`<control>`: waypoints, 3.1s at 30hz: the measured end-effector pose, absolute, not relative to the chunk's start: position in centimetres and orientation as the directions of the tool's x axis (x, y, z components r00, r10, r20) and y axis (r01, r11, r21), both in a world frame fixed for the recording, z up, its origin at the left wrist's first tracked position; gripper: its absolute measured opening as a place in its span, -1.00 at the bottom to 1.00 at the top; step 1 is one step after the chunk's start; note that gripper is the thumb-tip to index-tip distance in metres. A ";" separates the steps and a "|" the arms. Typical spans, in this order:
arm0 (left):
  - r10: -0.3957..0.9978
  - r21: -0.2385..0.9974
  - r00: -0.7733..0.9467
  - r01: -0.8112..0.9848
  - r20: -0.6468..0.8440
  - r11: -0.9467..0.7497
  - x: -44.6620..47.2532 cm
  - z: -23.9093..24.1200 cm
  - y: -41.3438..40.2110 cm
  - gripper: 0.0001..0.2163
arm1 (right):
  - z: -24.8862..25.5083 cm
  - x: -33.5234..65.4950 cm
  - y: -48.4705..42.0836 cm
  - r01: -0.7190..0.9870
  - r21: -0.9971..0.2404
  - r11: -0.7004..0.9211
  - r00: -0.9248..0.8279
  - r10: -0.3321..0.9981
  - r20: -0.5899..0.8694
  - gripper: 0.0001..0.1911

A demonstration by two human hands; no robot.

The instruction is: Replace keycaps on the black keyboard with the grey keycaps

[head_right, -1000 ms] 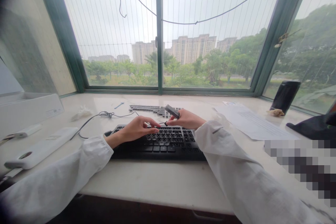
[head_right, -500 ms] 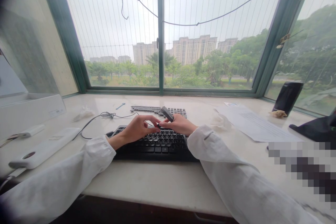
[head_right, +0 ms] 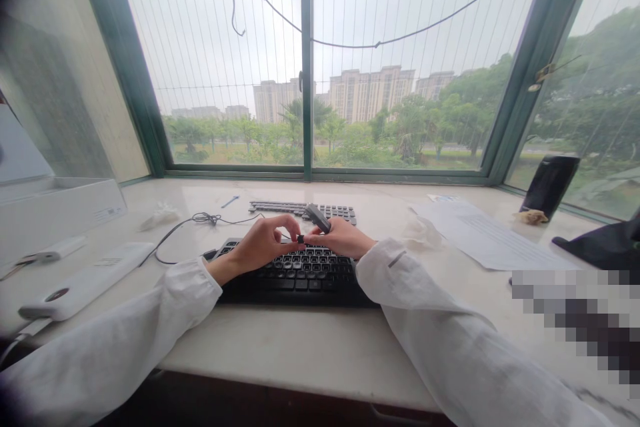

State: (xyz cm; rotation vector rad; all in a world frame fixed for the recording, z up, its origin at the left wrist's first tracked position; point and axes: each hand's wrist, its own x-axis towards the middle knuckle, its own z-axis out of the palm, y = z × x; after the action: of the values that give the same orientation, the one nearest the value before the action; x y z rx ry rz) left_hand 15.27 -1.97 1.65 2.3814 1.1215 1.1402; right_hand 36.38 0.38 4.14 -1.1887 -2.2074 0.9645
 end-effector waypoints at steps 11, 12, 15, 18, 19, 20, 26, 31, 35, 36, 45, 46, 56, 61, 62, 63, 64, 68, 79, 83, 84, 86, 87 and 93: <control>0.734 0.442 0.422 0.600 0.532 -0.667 15.3 1.6 -2.2 -0.78 | 4.2 36.5 0.1 0.542 -0.724 0.427 -0.600 0.800 0.023 -0.51; 0.733 0.438 0.420 0.605 0.535 -0.665 15.3 1.6 -2.2 -0.78 | 4.2 36.5 0.1 0.542 -0.715 0.442 -0.605 0.796 0.033 -0.51; 0.732 0.430 0.418 0.611 0.538 -0.665 15.3 1.5 -2.2 -0.78 | 4.2 36.3 0.1 0.553 -0.678 0.484 -0.607 0.791 0.070 -0.50; 0.735 0.446 0.424 0.599 0.528 -0.666 15.3 1.5 -2.2 -0.76 | 4.1 36.3 0.3 0.558 -0.651 0.514 -0.613 0.784 0.094 -0.51; 0.737 0.454 0.428 0.591 0.523 -0.666 15.3 1.6 -2.3 -0.75 | 4.1 36.4 0.4 0.559 -0.645 0.521 -0.616 0.782 0.097 -0.50; 0.736 0.461 0.435 0.583 0.519 -0.669 15.3 1.7 -2.3 -0.74 | 4.0 36.5 0.5 0.560 -0.641 0.525 -0.618 0.780 0.099 -0.50; 0.701 0.449 0.510 0.539 0.498 -0.712 15.3 1.9 -2.4 -0.74 | 4.0 36.8 0.7 0.576 -0.635 0.514 -0.602 0.793 0.096 -0.52; 0.716 0.450 0.486 0.560 0.501 -0.696 15.3 1.8 -2.3 -0.80 | 4.1 36.8 0.6 0.558 -0.644 0.523 -0.612 0.784 0.105 -0.49; 0.736 0.451 0.451 0.589 0.505 -0.670 15.2 1.9 -2.3 -0.74 | 4.1 36.8 0.6 0.557 -0.643 0.526 -0.609 0.785 0.115 -0.49; 0.742 0.451 0.438 0.598 0.508 -0.662 15.2 1.9 -2.3 -0.73 | 4.1 36.8 0.6 0.556 -0.643 0.526 -0.607 0.786 0.118 -0.49; 0.737 0.449 0.437 0.594 0.517 -0.667 15.1 1.5 -2.1 -0.71 | 3.8 36.6 0.6 0.554 -0.650 0.520 -0.595 0.793 0.128 -0.55; 0.733 0.451 0.449 0.586 0.511 -0.673 15.1 1.4 -2.1 -0.71 | 3.8 36.6 0.6 0.552 -0.650 0.523 -0.597 0.791 0.130 -0.55; 0.719 0.379 0.457 0.631 0.523 -0.677 15.1 1.8 -2.4 -0.81 | 3.9 36.7 0.7 0.517 -0.654 0.552 -0.614 0.772 0.165 -0.58; 0.673 0.294 0.476 0.647 0.565 -0.704 14.9 1.8 -2.3 -0.83 | 3.8 36.5 0.7 0.523 -0.650 0.551 -0.602 0.779 0.175 -0.57; 0.669 0.281 0.478 0.651 0.570 -0.705 14.9 1.8 -2.3 -0.83 | 3.7 36.5 0.7 0.527 -0.648 0.550 -0.598 0.782 0.177 -0.57; 0.667 0.271 0.477 0.658 0.572 -0.703 14.9 1.8 -2.2 -0.83 | 3.7 36.5 0.7 0.537 -0.640 0.550 -0.590 0.787 0.181 -0.57; 0.668 0.261 0.474 0.667 0.574 -0.698 14.9 1.8 -2.2 -0.84 | 3.6 36.5 0.7 0.554 -0.625 0.551 -0.576 0.795 0.191 -0.57; 0.692 0.246 0.425 0.719 0.583 -0.650 14.7 1.9 -1.9 -0.85 | 3.2 36.5 1.0 0.670 -0.456 0.586 -0.492 0.810 0.319 -0.61; 0.766 0.252 0.265 0.839 0.586 -0.483 13.5 2.5 -0.9 -0.77 | 2.8 37.3 1.5 0.791 -0.072 0.607 -0.535 0.745 0.399 -0.82; 0.801 0.231 0.232 0.880 0.552 -0.414 12.4 2.6 0.4 -0.73 | 3.2 37.4 1.0 0.862 0.004 0.507 -0.473 0.801 0.368 -0.79; 0.810 0.213 0.224 0.895 0.542 -0.391 12.1 2.7 0.9 -0.74 | 3.3 37.4 0.9 0.874 0.019 0.485 -0.457 0.811 0.366 -0.79; 0.824 0.159 0.233 0.919 0.517 -0.360 11.5 3.0 1.9 -0.76 | 3.4 37.3 0.7 0.891 0.026 0.454 -0.431 0.824 0.369 -0.79; 0.829 0.126 0.248 0.927 0.501 -0.354 11.3 3.2 2.6 -0.78 | 3.5 37.3 0.6 0.897 0.018 0.442 -0.416 0.829 0.374 -0.79; 0.903 -0.018 0.260 0.963 0.341 -0.270 11.5 4.4 6.8 -0.78 | 3.4 37.2 0.6 0.931 -0.069 0.358 -0.302 0.864 0.403 -0.76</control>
State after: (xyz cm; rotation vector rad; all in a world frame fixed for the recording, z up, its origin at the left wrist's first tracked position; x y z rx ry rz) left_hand 11.47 6.83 4.36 2.6617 2.0103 0.4486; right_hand 37.20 0.62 3.38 -1.5727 -2.2550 -0.2496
